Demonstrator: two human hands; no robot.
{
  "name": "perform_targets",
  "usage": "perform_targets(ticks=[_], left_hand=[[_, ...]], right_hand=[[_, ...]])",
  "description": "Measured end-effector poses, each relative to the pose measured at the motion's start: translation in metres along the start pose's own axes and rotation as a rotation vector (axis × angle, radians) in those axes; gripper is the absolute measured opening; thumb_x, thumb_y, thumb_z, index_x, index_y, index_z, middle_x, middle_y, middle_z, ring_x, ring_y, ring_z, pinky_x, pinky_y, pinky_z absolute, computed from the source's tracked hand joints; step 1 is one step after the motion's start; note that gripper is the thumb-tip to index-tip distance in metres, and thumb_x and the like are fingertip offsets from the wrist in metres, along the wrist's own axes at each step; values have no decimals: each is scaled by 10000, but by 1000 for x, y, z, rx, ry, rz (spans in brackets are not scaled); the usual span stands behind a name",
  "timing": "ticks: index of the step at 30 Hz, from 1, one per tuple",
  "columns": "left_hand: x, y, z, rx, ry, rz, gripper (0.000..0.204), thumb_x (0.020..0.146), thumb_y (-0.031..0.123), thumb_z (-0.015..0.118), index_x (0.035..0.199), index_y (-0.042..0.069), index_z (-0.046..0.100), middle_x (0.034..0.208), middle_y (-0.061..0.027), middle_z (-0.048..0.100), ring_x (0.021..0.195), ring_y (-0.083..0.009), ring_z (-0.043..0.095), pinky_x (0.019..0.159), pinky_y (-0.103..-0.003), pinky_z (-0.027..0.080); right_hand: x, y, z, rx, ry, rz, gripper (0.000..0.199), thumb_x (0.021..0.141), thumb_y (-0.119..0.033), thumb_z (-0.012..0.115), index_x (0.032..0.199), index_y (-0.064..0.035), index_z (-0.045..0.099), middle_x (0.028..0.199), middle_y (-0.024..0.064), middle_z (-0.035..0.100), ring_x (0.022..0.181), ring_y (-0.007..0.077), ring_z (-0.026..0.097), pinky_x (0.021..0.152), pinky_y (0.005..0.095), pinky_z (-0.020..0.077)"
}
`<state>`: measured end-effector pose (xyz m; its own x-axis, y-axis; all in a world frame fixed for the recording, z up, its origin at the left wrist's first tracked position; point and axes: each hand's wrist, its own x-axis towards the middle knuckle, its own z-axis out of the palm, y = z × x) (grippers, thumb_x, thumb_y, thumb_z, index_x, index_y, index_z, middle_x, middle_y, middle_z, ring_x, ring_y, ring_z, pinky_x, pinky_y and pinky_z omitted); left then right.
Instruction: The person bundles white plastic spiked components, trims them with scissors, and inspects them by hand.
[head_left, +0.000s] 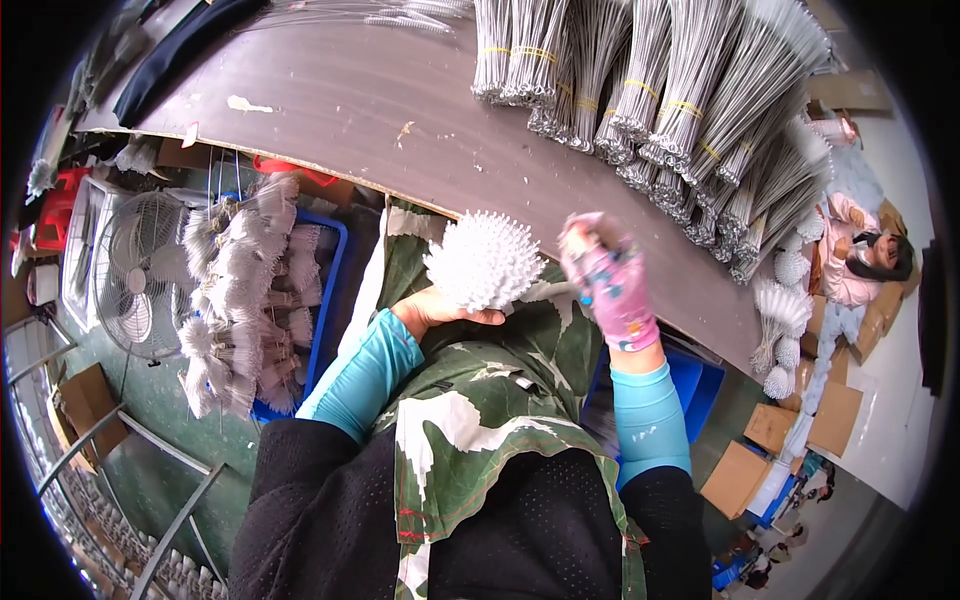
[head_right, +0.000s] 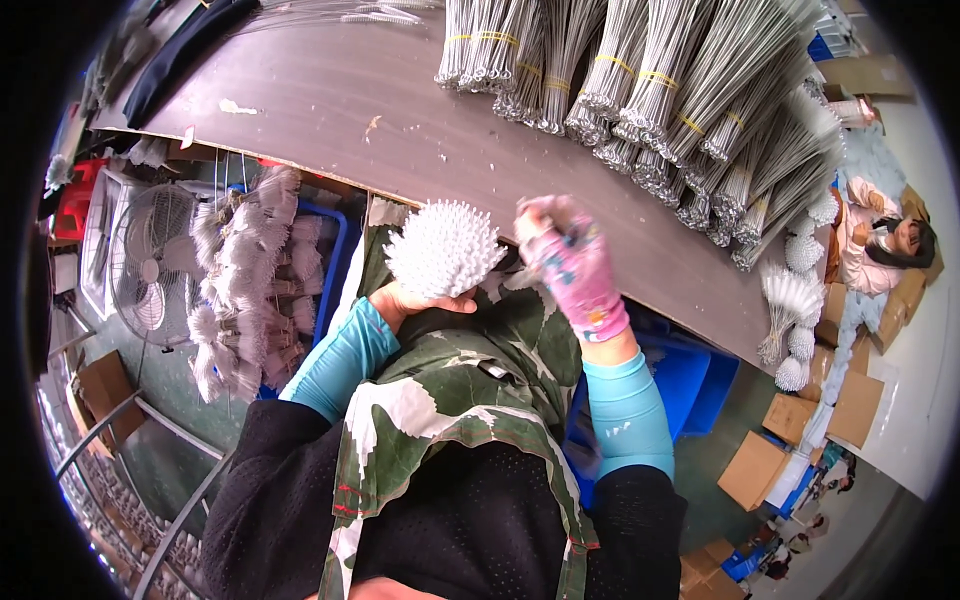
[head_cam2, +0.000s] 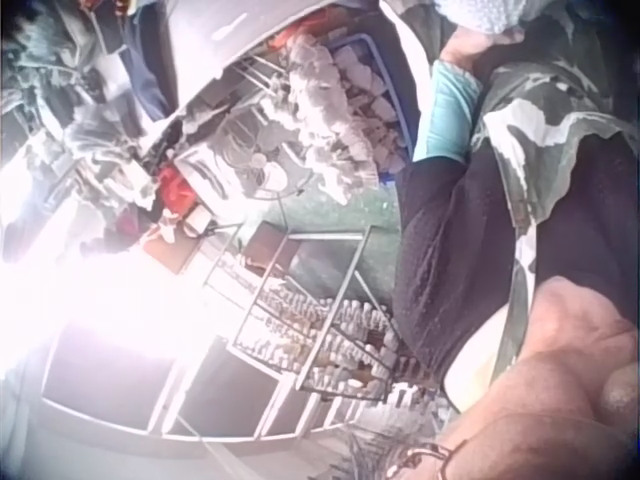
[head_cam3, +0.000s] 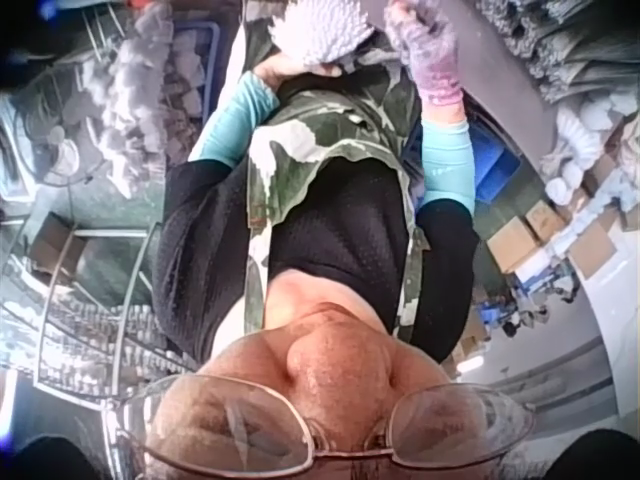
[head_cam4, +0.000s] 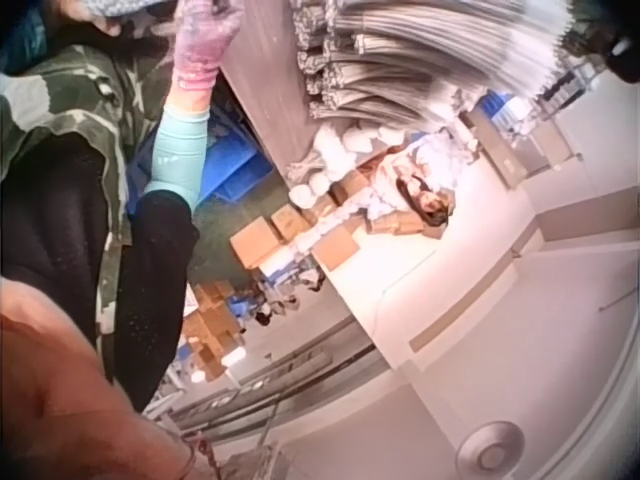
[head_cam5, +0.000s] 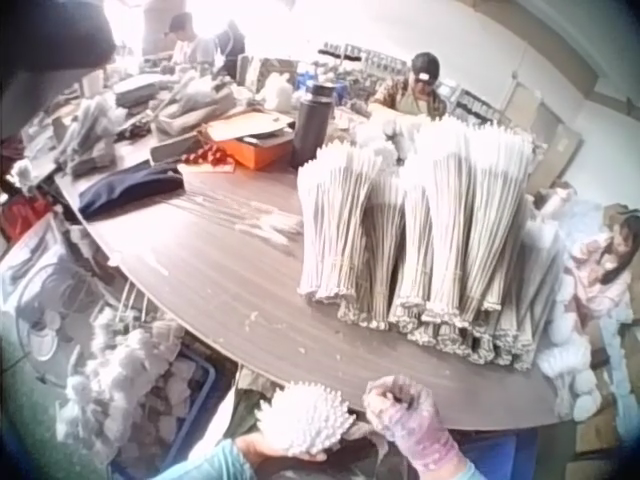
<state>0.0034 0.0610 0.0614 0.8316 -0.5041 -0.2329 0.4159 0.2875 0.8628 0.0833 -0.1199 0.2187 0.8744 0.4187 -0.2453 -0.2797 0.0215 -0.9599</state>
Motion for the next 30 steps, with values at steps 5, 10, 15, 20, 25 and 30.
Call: perform_targets(ticks=[5,10,15,20,25,30], left_hand=[[-5,8,-1,-25,-14,-105,572,722,154,823,1233,56,587,1117,-45,641,1020,-152,563,934,-307,432],[-2,3,-1,37,-34,-79,598,712,187,829,1237,49,577,1106,-48,633,1007,-163,556,928,-307,426],[7,-15,-5,131,-46,57,715,702,151,826,1343,102,513,1336,-69,532,1239,-219,457,1061,-350,327],[12,-29,-6,565,59,464,626,729,122,765,1307,72,529,1318,-103,547,1246,-246,465,1089,-368,309],[12,-22,-3,831,158,723,608,747,125,748,1311,78,526,1312,-101,551,1246,-249,466,1089,-369,306],[6,-2,-6,219,-40,349,625,709,72,768,1290,60,538,1299,-99,563,1221,-229,491,1070,-371,335]], right_hand=[[0,-5,-6,-151,17,29,108,900,-87,627,971,-5,626,780,13,616,667,66,545,584,210,450],[-11,25,-5,-337,-62,-38,91,892,-34,610,978,-6,621,846,-15,617,725,53,534,641,209,448],[-7,34,2,-603,7,-353,70,925,-76,581,981,-35,593,804,-12,581,685,55,513,621,207,444],[-7,-77,-4,-299,790,-647,137,979,-216,503,897,-110,531,764,-8,525,614,69,510,541,211,447],[24,-151,5,44,530,-720,119,907,-171,591,939,-62,556,762,76,601,559,98,588,398,163,429],[145,-99,91,4,303,-495,192,932,-126,569,1063,14,587,810,111,669,630,126,638,434,190,458]])
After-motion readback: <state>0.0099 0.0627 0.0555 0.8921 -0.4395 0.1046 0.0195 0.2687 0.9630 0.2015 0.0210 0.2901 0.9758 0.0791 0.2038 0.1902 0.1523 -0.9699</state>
